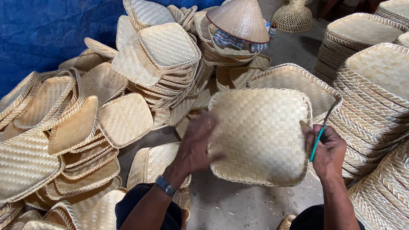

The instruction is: The person uses scissors to trim the edges of woven baskets, picking each one from a large pile and placing the finished ones into a stack.

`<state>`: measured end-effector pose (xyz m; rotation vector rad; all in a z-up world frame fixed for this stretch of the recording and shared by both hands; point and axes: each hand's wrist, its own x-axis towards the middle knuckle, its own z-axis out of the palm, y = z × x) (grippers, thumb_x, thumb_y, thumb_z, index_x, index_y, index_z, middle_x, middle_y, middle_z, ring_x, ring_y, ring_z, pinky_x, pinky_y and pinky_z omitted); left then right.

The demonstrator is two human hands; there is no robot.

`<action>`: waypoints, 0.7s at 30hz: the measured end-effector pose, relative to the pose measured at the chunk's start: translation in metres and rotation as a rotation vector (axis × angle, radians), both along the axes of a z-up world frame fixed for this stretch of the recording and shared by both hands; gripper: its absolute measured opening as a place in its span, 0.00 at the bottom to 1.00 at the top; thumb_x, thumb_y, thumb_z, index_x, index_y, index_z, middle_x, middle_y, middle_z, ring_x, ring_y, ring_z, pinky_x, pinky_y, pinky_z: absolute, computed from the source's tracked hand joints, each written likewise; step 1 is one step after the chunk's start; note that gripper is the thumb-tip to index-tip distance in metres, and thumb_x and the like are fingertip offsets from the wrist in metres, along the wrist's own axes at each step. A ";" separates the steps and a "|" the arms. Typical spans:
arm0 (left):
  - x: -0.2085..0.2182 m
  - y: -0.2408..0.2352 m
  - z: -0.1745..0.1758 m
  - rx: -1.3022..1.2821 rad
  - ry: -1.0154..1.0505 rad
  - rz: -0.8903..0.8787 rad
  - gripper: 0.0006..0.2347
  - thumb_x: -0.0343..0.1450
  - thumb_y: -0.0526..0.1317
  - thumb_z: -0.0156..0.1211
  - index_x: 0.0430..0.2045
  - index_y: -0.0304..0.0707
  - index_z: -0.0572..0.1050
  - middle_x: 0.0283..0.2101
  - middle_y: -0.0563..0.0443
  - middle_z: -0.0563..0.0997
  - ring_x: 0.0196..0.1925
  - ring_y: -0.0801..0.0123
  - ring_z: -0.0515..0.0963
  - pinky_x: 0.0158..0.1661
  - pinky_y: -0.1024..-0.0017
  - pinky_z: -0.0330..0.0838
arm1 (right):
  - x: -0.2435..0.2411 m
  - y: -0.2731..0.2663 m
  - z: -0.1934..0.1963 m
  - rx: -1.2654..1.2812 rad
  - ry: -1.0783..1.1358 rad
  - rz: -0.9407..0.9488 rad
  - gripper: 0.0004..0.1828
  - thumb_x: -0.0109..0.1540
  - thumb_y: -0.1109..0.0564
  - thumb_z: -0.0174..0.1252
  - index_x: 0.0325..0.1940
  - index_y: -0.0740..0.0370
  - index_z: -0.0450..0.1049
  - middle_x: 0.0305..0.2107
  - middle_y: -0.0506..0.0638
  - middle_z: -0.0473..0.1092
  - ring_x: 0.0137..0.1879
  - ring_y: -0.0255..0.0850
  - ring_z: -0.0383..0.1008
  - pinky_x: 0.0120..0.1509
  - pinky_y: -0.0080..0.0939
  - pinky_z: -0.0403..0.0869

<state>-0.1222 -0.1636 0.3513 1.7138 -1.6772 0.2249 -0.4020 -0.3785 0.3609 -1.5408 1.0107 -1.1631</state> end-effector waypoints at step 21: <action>0.009 0.001 -0.020 -0.006 0.871 0.038 0.14 0.77 0.34 0.52 0.58 0.35 0.75 0.45 0.41 0.84 0.38 0.67 0.80 0.37 0.71 0.76 | 0.011 -0.002 -0.017 0.015 -0.259 0.369 0.18 0.70 0.47 0.58 0.50 0.66 0.75 0.40 0.53 0.78 0.42 0.39 0.77 0.48 0.38 0.77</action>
